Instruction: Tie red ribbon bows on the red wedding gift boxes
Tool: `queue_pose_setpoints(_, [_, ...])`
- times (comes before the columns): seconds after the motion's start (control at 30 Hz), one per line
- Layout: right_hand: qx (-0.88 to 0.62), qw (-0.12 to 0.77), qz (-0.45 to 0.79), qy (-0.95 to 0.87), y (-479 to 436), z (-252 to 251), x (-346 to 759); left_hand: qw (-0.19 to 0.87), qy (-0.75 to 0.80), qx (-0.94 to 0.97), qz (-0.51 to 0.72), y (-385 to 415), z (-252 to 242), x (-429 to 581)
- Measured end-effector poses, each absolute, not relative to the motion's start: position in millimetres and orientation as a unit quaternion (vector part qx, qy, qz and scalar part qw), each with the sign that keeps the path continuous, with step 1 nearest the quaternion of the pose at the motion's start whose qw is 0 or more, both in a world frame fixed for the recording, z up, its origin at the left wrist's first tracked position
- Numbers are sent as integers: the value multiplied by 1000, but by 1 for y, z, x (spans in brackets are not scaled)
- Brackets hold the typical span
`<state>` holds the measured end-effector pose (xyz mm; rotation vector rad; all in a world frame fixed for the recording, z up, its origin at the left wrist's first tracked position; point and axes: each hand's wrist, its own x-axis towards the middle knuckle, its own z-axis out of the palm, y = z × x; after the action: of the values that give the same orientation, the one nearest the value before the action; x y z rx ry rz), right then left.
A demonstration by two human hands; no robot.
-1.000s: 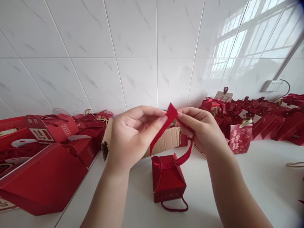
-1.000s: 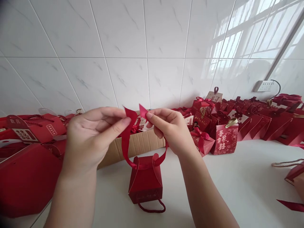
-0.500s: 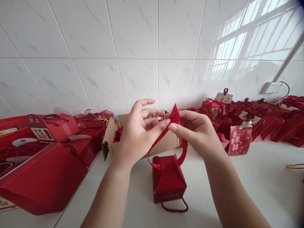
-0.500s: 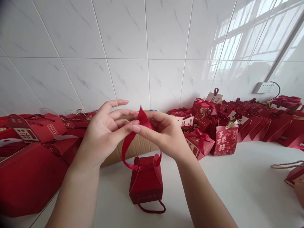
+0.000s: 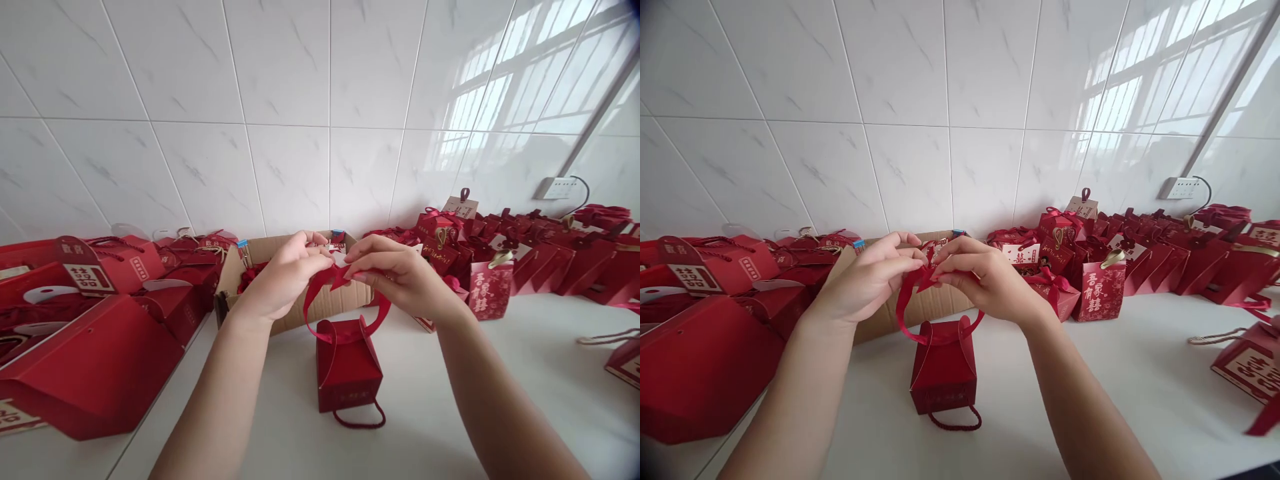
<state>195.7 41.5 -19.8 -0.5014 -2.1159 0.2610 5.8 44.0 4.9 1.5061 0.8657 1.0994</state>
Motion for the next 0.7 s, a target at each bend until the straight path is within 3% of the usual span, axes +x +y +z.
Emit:
queue_pose_setpoints(0.23, [-209, 396, -78, -891, 36, -27, 195, 511, 367, 628, 459, 40, -3, 6])
queue_pose_setpoints(0.5, [-251, 476, -61, -841, 37, -52, 196, 348, 295, 746, 485, 27, -29, 10])
queue_pose_setpoints(0.7, [-254, 474, -80, -840, 36, -67, 197, 448, 307, 698, 467, 26, -35, 9])
